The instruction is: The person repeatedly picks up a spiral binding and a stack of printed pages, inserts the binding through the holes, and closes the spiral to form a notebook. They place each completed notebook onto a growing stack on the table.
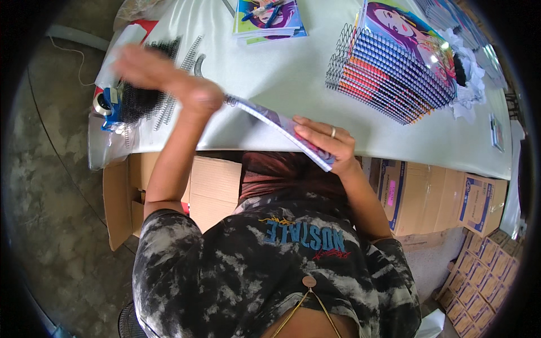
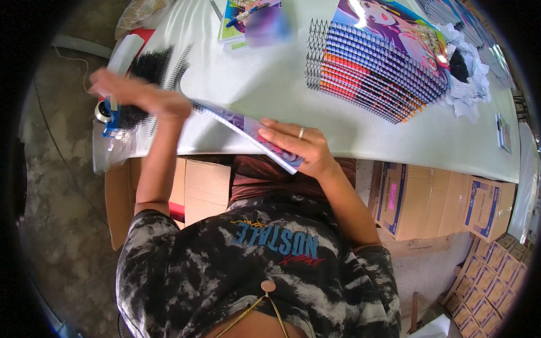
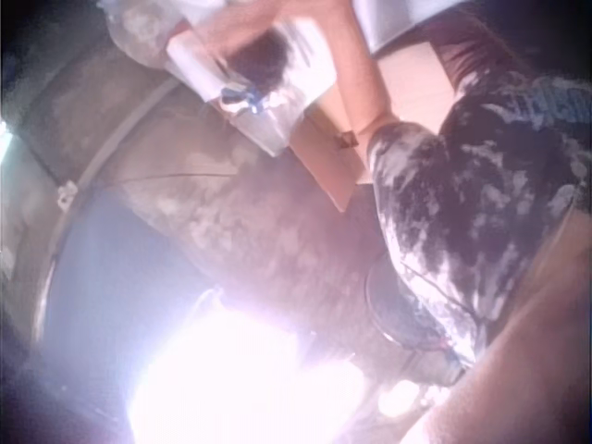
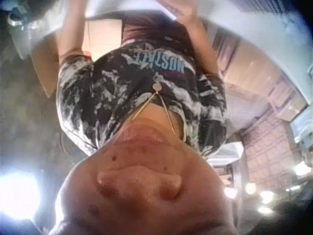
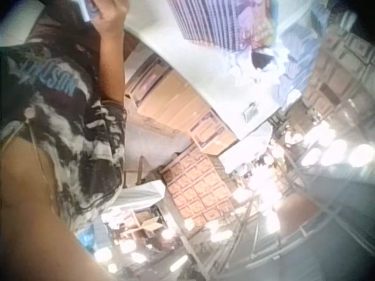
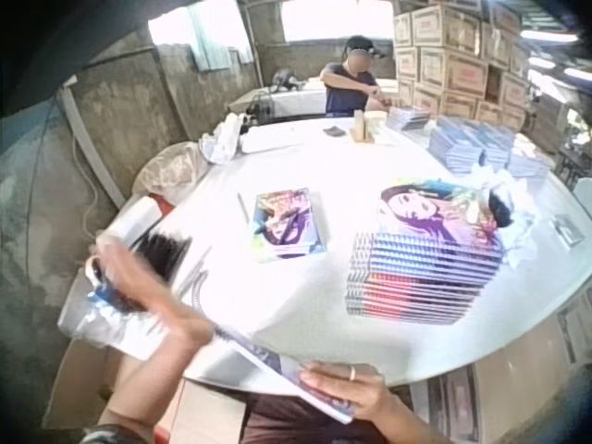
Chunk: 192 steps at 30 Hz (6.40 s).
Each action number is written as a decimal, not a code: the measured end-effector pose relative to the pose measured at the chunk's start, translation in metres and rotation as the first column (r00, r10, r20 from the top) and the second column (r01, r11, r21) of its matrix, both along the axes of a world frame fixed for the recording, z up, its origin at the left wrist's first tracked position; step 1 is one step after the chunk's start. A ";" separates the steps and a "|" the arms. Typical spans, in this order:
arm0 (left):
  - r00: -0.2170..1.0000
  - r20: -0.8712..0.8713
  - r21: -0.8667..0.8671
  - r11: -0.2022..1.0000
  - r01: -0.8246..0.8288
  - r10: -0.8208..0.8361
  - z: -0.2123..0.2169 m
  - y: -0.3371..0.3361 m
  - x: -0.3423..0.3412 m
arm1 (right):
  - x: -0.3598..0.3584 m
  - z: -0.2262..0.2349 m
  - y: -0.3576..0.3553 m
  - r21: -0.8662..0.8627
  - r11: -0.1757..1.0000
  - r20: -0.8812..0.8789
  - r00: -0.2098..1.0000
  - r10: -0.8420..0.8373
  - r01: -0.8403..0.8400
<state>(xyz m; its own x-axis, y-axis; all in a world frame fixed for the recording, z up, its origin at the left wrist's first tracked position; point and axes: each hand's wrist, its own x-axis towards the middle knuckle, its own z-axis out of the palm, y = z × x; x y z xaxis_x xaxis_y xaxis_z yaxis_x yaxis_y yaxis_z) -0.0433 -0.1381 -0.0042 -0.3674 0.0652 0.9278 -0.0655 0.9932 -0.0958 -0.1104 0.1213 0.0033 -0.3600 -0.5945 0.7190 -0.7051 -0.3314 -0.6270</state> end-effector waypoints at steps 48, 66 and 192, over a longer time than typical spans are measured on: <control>0.755 0.421 0.269 0.864 0.425 -0.502 -0.027 0.091 0.024 | 0.003 -0.013 -0.019 -0.016 0.996 0.119 0.989 -0.082 0.085; 0.806 0.387 0.271 0.891 0.364 -0.448 -0.003 0.108 0.023 | 0.009 -0.005 -0.039 0.035 0.993 0.352 0.931 0.093 -0.113; 0.664 0.205 0.977 0.197 -0.087 -0.719 0.075 -0.014 0.026 | -0.056 0.001 0.003 0.108 0.993 0.554 0.832 -0.017 -0.051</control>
